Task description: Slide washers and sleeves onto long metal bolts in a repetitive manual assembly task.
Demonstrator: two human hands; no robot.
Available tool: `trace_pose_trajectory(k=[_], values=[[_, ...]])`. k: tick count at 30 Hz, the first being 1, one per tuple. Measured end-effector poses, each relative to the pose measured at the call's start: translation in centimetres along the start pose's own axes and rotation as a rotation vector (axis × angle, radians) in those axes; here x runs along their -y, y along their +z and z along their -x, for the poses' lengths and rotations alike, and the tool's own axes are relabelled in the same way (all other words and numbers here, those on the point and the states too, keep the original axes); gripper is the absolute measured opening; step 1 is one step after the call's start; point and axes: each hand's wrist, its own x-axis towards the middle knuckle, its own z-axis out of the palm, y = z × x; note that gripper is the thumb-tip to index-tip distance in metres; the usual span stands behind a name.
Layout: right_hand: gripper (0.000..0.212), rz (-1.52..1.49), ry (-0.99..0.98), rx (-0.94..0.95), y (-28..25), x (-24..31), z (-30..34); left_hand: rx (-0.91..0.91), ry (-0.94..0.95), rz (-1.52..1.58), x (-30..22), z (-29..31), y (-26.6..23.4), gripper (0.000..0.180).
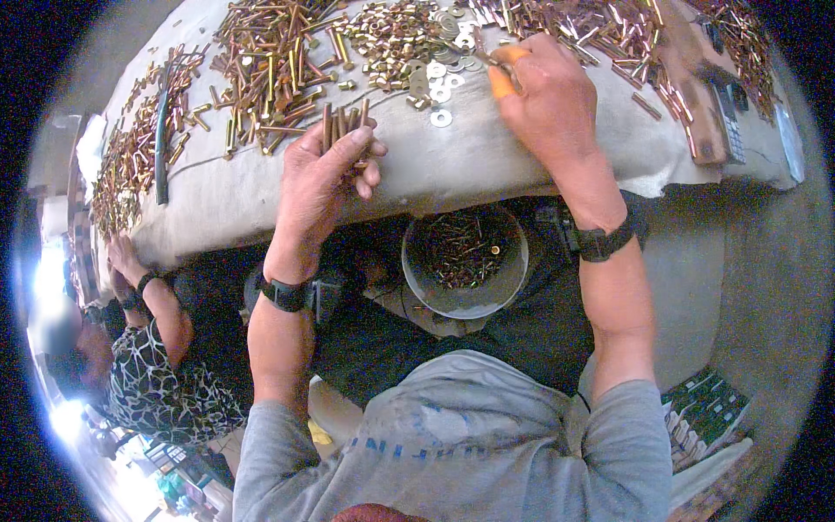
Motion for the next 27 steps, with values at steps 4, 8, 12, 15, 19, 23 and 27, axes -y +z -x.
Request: trace_pose_trajectory(k=[4, 8, 12, 15, 19, 23, 27], values=[[0.015, -0.123, -0.095, 0.162, -0.1, 1.1, 0.9, 0.004, 0.034, 0.027, 0.9, -0.3, -0.5, 0.023], [0.015, -0.102, -0.118, 0.187, 0.5, 2.2, 0.9, 0.060, 0.044, 0.010, 0.9, 0.0, -0.6, 0.022], [0.019, -0.175, -0.051, 0.168, 1.4, 1.9, 1.2, 0.057, 0.013, 0.080, 0.7, 0.0, -0.3, 0.015], [0.021, -0.281, 0.058, 0.197, 1.2, 2.3, 1.4, 0.046, -0.019, -0.033, 0.6, 0.3, -0.3, 0.013], [0.022, -0.256, 0.026, 0.216, 1.3, 3.0, 1.6, 0.034, 0.027, -0.343, 0.8, 0.6, -0.1, 0.011], [0.022, -0.234, -0.033, 0.262, 2.0, 3.7, 1.9, 0.038, 0.161, -0.521, 1.8, 0.2, -0.4, 0.012], [0.022, -0.275, -0.016, 0.238, 2.3, 3.2, 2.1, 0.047, 0.176, -0.404, 1.4, 0.2, -0.1, 0.011]])
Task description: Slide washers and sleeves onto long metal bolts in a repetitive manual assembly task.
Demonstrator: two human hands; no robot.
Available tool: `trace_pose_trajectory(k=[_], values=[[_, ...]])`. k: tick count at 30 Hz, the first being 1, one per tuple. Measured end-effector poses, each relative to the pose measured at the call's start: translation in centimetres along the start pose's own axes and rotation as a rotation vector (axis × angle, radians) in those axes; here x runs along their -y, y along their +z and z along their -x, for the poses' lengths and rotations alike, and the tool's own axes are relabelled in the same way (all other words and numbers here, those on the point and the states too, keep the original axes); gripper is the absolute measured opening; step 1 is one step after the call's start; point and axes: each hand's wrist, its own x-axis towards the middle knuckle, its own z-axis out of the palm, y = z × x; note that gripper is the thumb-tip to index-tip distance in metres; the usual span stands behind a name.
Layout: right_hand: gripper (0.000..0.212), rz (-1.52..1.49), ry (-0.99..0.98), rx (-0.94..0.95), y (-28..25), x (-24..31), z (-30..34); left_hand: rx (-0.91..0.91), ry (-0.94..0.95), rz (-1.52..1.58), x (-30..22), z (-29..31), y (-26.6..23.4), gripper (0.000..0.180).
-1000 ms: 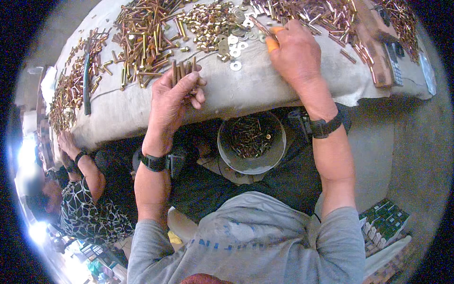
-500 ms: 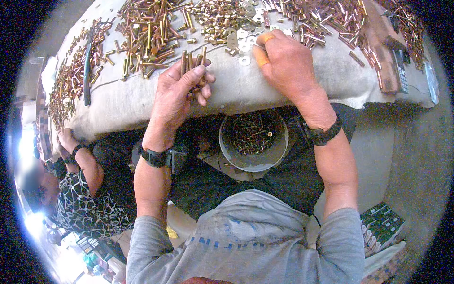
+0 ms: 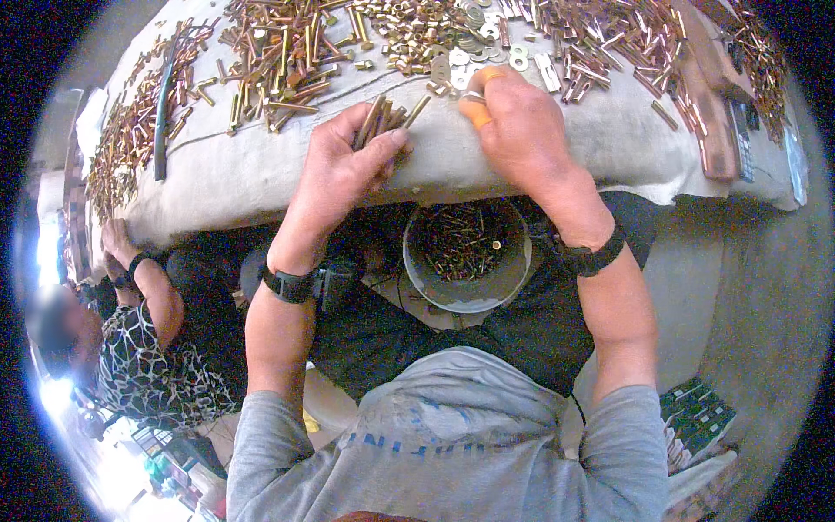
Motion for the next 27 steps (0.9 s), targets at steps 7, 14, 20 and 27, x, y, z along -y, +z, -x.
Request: trace_pose_trajectory(k=[7, 14, 20, 27], values=[[0.017, -0.576, 0.345, 0.031, -1.8, 1.0, -0.5, 0.062, -0.208, 0.195, -1.3, 0.3, -0.2, 0.010], [0.022, -1.128, 0.501, 0.262, -1.7, 2.5, -0.5, 0.082, -0.131, 0.156, -0.9, 0.0, 0.4, 0.013], [0.025, -1.596, 0.617, 0.351, -1.2, 1.8, 0.1, 0.087, -0.082, 0.210, -0.2, -0.2, 0.2, 0.015], [0.029, -1.632, 0.554, 0.390, -1.5, 1.8, 0.4, 0.112, -0.090, 0.295, 0.0, 0.2, 0.3, 0.014]])
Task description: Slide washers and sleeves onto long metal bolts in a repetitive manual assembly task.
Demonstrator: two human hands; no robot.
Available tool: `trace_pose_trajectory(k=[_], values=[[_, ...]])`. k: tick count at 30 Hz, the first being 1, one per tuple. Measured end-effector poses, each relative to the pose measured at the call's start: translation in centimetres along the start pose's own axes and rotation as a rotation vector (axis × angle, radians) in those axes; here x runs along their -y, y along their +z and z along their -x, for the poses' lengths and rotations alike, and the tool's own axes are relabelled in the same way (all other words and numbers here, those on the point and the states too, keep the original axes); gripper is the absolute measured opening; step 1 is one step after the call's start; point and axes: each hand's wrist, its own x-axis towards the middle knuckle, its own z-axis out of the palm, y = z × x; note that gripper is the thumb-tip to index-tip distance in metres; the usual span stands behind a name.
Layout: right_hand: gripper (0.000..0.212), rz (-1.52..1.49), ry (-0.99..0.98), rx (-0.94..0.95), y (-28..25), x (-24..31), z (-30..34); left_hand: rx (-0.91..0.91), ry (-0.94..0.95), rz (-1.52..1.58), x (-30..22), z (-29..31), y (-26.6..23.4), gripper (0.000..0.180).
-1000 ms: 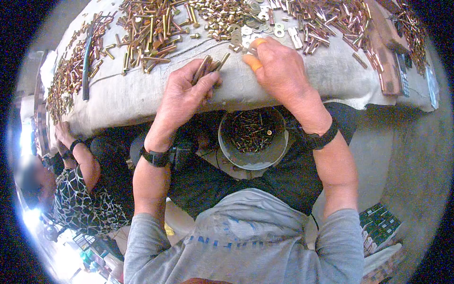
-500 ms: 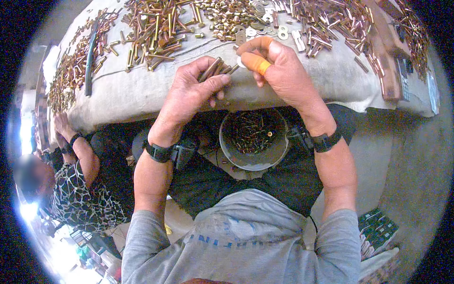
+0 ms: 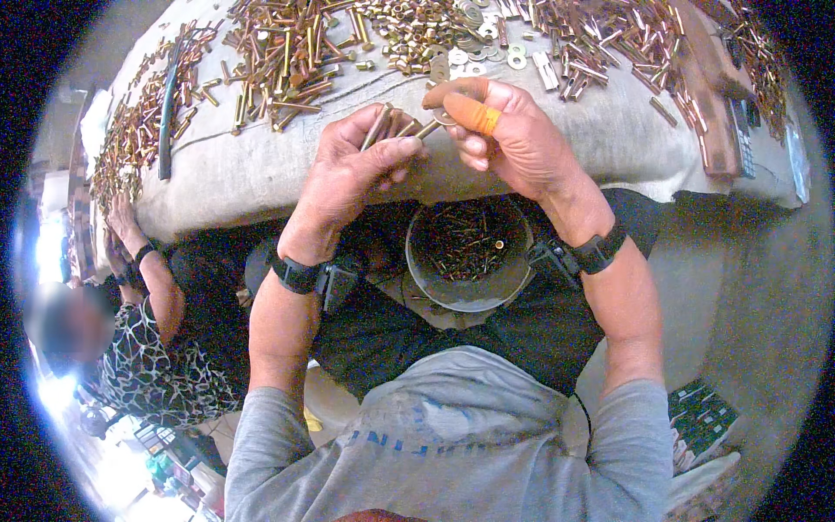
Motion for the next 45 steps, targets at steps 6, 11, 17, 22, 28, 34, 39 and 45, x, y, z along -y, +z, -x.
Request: trace_pose_trajectory(k=[6, 11, 17, 22, 28, 34, 39, 45], values=[[0.031, -0.114, 0.017, 0.041, 0.2, -0.2, 0.1, -0.045, 0.254, -0.128, 0.6, -0.1, 0.4, 0.010], [0.027, 0.227, -0.066, -0.075, 1.1, 0.6, 0.5, -0.013, 0.065, -0.028, -0.6, 0.2, 0.7, 0.015], [0.021, 1.102, -0.467, -0.192, 1.5, 1.7, 0.3, -0.086, 0.007, -0.026, -0.8, 0.4, 0.0, 0.016], [0.025, 1.274, -0.506, -0.113, 0.9, 0.7, 0.1, -0.094, 0.088, -0.277, -0.3, 0.4, -0.4, 0.014], [0.027, 1.425, -0.448, 0.101, 1.0, 0.3, 0.1, 0.076, 0.101, -0.474, -0.3, 0.5, -1.1, 0.014], [0.028, 1.281, -0.463, 0.059, 1.8, 0.7, 0.5, 0.048, -0.002, -0.249, -0.4, 0.7, -0.8, 0.014], [0.018, 0.862, -0.211, -0.157, 0.2, 0.6, 0.2, -0.061, -0.015, -0.192, -1.2, 0.8, -0.3, 0.023], [0.015, 0.845, -0.122, -0.141, 1.6, -0.3, -0.1, -0.042, 0.095, -0.130, -0.3, 0.8, -0.1, 0.026]])
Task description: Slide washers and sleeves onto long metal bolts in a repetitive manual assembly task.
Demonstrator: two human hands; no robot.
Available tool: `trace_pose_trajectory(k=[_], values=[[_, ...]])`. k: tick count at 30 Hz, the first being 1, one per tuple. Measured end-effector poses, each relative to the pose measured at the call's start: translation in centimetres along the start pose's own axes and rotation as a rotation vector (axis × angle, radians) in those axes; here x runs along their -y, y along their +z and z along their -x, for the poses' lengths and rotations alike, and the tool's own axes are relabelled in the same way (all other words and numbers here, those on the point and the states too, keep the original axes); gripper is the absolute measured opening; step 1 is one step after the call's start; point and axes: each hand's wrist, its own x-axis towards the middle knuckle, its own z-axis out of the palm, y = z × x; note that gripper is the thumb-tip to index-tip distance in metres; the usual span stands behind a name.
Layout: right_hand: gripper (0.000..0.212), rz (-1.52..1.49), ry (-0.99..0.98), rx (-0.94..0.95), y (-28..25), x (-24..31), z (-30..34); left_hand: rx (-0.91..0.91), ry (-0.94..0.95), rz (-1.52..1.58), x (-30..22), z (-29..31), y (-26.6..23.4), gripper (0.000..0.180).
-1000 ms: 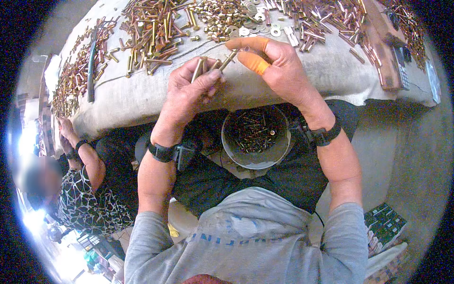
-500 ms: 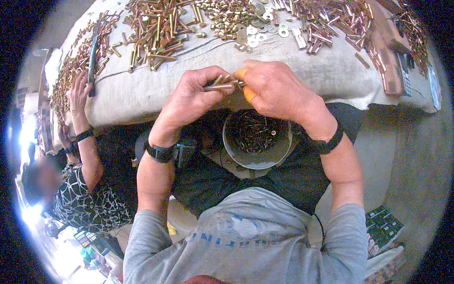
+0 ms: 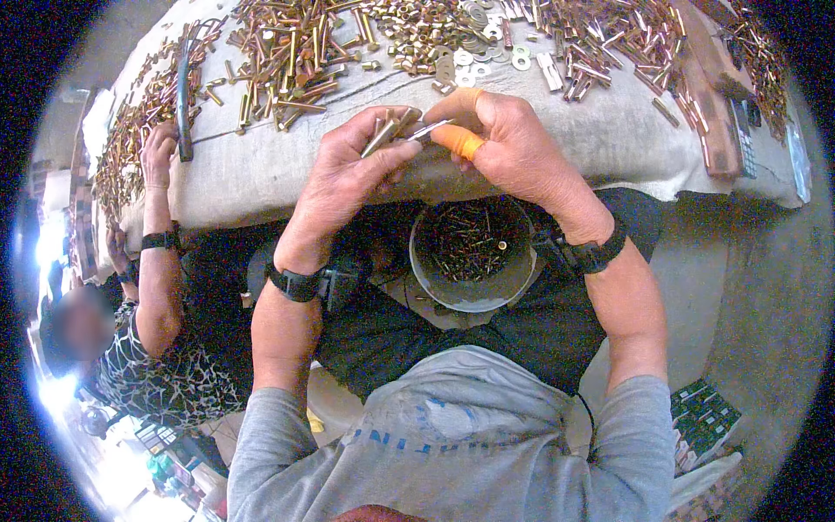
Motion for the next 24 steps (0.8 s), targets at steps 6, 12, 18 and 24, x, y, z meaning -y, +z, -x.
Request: trace_pose_trajectory(k=[6, 12, 18, 24], values=[[0.020, -0.029, -0.115, 0.070, -0.7, 0.2, -0.5, -0.024, -0.161, 0.087, -0.3, 0.4, 0.3, 0.020], [0.022, 0.778, -0.324, -0.305, -1.7, -2.0, -2.2, -0.070, -0.107, 0.079, -0.4, 0.1, -0.2, 0.019], [0.018, 0.659, -0.280, -0.329, -1.4, -1.3, -1.9, -0.159, -0.007, -0.088, 0.1, -0.5, 0.3, 0.016], [0.011, 0.362, -0.254, -0.294, -2.1, -1.4, -0.4, -0.127, 0.006, -0.134, 0.0, -0.8, 1.2, 0.011]])
